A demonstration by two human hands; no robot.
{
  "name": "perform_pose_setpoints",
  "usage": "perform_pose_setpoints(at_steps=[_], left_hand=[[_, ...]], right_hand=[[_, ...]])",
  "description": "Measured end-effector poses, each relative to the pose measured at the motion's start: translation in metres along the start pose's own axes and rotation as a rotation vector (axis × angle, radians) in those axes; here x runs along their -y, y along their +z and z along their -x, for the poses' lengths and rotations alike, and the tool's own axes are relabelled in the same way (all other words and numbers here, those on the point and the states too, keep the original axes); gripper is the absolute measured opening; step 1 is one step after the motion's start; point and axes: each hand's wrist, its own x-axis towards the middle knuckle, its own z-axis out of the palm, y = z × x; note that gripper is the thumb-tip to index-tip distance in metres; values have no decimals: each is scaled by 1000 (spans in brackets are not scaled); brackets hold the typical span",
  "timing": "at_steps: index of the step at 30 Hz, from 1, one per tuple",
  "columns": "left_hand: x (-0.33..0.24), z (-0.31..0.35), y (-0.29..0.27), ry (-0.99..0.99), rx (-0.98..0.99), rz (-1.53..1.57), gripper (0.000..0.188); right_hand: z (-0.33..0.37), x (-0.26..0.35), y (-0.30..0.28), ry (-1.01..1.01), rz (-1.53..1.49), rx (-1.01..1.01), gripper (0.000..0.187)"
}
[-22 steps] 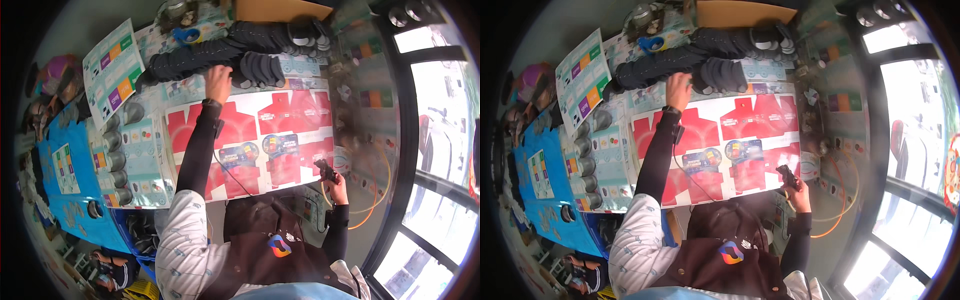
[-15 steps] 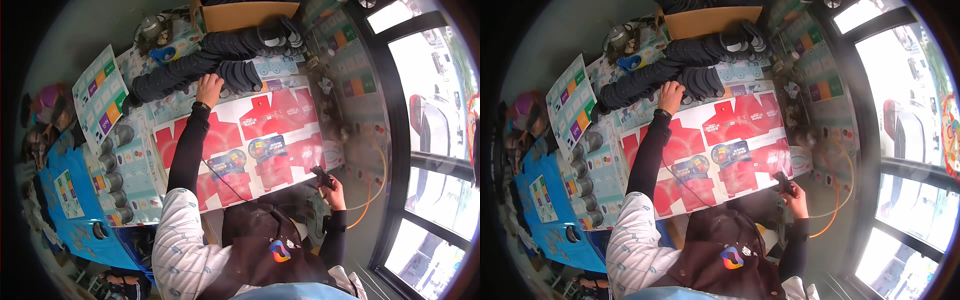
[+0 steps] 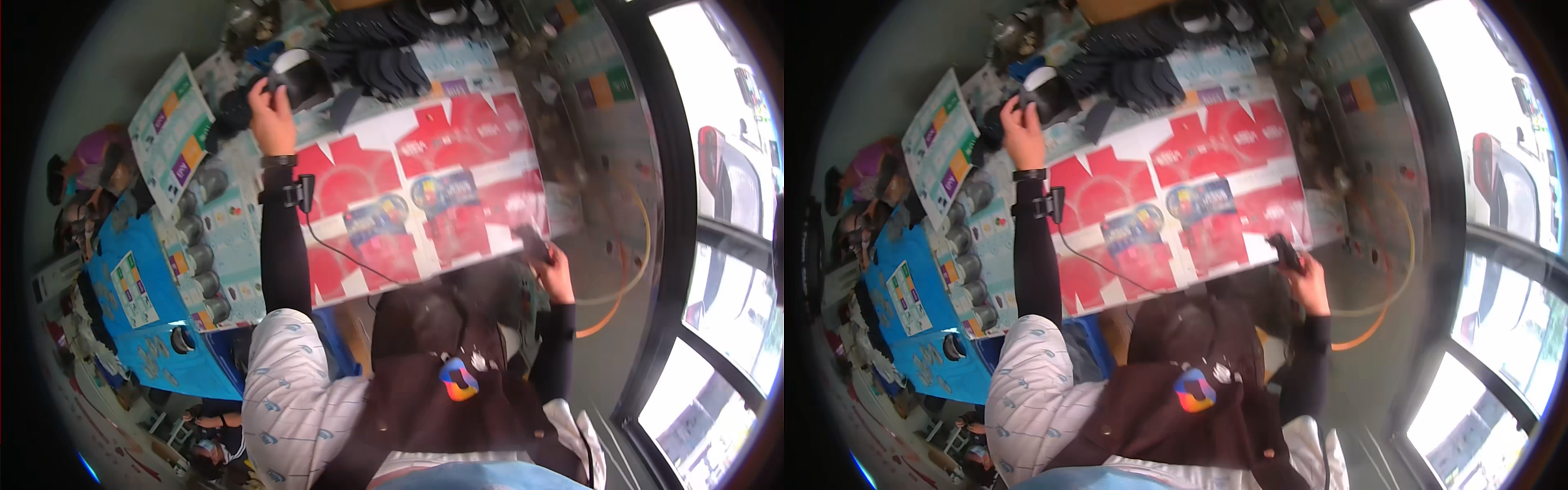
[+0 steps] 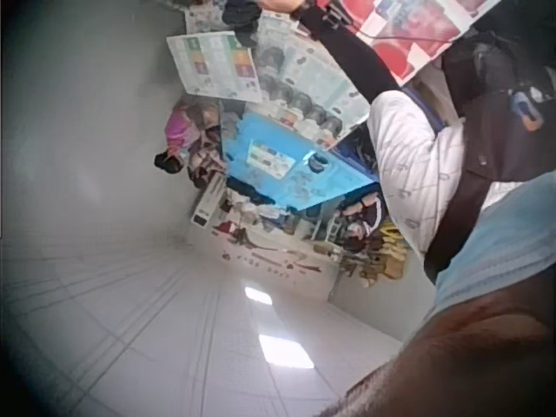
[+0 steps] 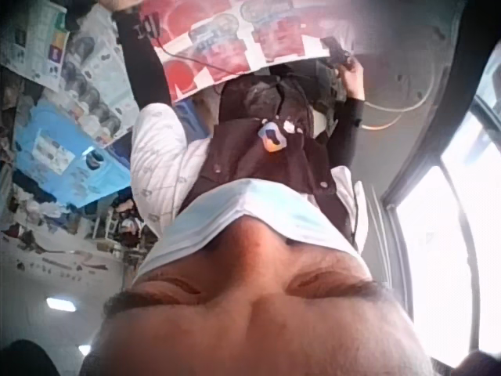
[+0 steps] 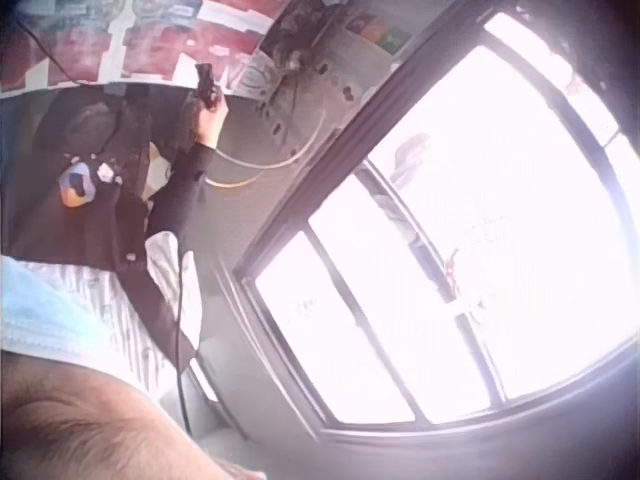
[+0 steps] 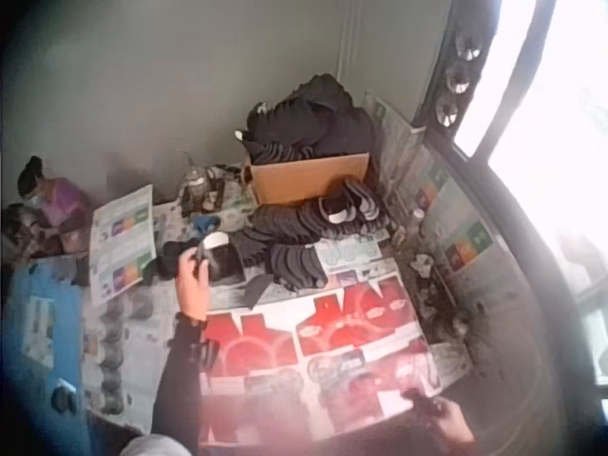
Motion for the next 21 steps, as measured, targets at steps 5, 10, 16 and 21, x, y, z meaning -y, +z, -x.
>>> perform_pose_setpoints(at_steps=[5,10,16,21], left_hand=[[-29,136,-50,-363,367,162,33],[-59,348,-69,-654,774,-16,28],[-99,446,-98,-796,595,-317,32],[-94,416,-5,-684,456,-257,33]], right_hand=[[-25,34,9,-31,-2,161,39],[-36,34,-1,50,189,290,28],[-43,16,12,-87,225,462,35],[-47,33,44,-255,282,558,35]])
